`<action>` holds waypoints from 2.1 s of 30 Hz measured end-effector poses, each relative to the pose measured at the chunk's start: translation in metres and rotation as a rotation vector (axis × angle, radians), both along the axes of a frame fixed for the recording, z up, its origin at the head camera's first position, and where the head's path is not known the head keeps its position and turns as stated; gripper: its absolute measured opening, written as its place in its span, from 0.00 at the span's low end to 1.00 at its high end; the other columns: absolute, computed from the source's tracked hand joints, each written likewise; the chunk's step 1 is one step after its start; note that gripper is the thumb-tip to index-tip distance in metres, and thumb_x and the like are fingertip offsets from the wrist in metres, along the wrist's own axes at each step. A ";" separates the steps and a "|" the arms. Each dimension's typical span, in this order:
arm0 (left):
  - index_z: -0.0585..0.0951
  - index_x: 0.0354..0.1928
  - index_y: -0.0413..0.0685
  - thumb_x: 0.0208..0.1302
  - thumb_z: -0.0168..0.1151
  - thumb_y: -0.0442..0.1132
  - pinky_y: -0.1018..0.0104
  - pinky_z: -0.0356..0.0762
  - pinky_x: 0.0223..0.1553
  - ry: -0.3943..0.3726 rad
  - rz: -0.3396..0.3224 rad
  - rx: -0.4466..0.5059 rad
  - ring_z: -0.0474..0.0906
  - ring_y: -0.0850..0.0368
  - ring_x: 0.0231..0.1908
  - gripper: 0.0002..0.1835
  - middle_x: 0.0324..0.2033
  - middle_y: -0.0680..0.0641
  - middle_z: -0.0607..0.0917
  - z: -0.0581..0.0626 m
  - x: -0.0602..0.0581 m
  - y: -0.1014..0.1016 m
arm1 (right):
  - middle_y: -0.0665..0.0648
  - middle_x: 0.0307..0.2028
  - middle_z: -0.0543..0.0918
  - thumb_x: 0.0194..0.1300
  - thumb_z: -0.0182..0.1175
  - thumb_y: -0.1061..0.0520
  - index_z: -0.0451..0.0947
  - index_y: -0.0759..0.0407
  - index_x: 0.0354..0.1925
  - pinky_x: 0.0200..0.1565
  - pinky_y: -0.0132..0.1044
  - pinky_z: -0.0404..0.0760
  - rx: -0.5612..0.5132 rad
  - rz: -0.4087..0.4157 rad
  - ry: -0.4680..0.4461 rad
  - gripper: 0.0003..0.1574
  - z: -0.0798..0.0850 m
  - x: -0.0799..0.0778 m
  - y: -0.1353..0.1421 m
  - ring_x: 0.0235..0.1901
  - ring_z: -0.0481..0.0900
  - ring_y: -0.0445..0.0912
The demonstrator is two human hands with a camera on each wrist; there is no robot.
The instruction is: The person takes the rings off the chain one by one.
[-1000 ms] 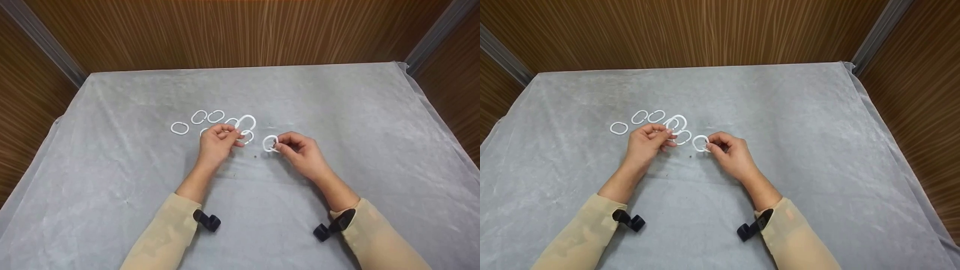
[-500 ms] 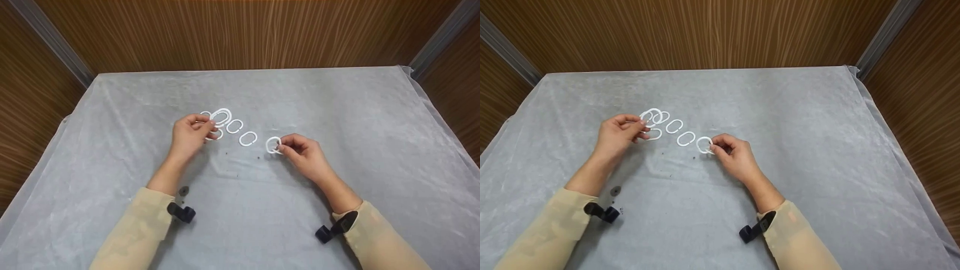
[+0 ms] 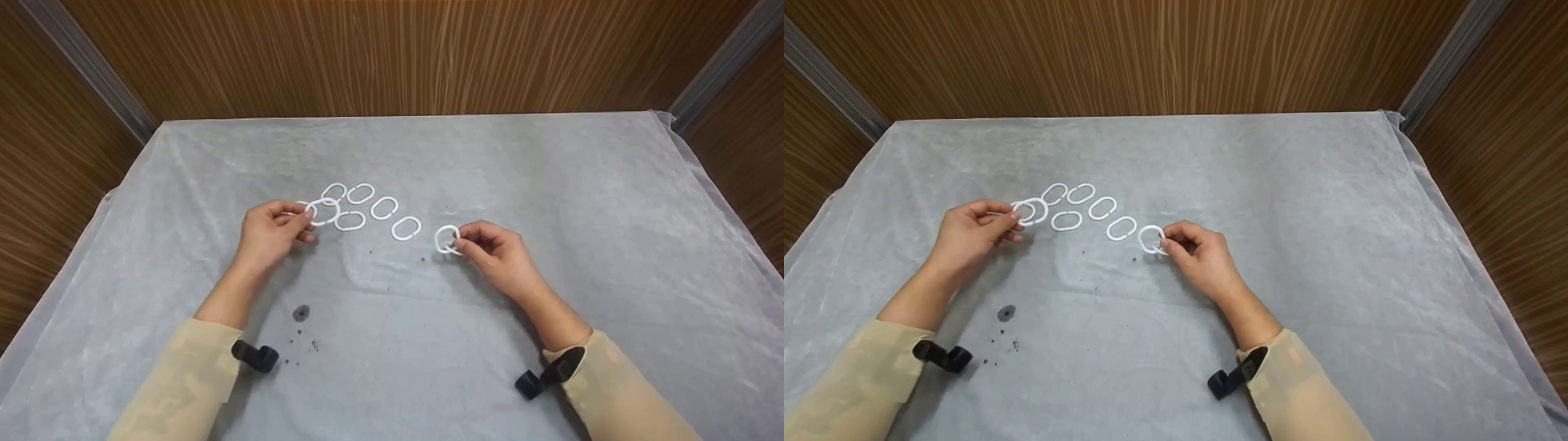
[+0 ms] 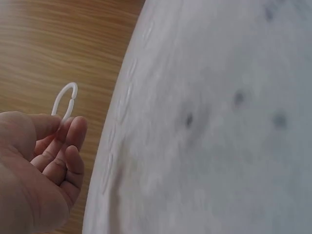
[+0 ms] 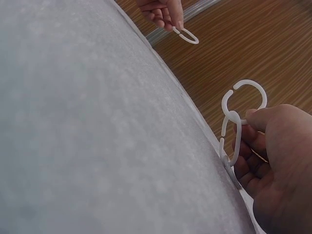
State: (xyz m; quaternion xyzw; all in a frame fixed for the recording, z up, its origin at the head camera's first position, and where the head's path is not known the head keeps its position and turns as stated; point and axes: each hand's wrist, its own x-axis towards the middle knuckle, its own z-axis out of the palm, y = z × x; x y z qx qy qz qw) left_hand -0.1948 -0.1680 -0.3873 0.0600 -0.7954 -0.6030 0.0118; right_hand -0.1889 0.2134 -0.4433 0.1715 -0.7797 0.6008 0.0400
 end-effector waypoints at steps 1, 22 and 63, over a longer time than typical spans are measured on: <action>0.83 0.48 0.31 0.73 0.69 0.34 0.70 0.80 0.27 -0.009 0.001 -0.003 0.88 0.60 0.24 0.11 0.29 0.46 0.91 -0.001 0.000 -0.003 | 0.58 0.34 0.88 0.69 0.71 0.67 0.87 0.67 0.43 0.37 0.28 0.80 0.002 0.000 0.001 0.04 0.000 0.000 0.000 0.33 0.82 0.42; 0.83 0.49 0.27 0.73 0.68 0.31 0.72 0.84 0.31 -0.086 -0.040 -0.069 0.85 0.63 0.22 0.12 0.26 0.46 0.89 -0.022 0.003 -0.027 | 0.56 0.34 0.88 0.69 0.70 0.67 0.87 0.67 0.44 0.38 0.28 0.80 0.002 -0.002 -0.012 0.05 -0.001 0.000 0.001 0.33 0.82 0.42; 0.87 0.48 0.32 0.70 0.72 0.35 0.74 0.80 0.26 -0.032 -0.044 -0.219 0.84 0.64 0.21 0.11 0.27 0.47 0.89 -0.031 -0.001 -0.031 | 0.57 0.34 0.88 0.69 0.71 0.66 0.88 0.66 0.44 0.37 0.28 0.80 0.000 0.015 0.001 0.05 -0.001 0.000 0.001 0.33 0.82 0.42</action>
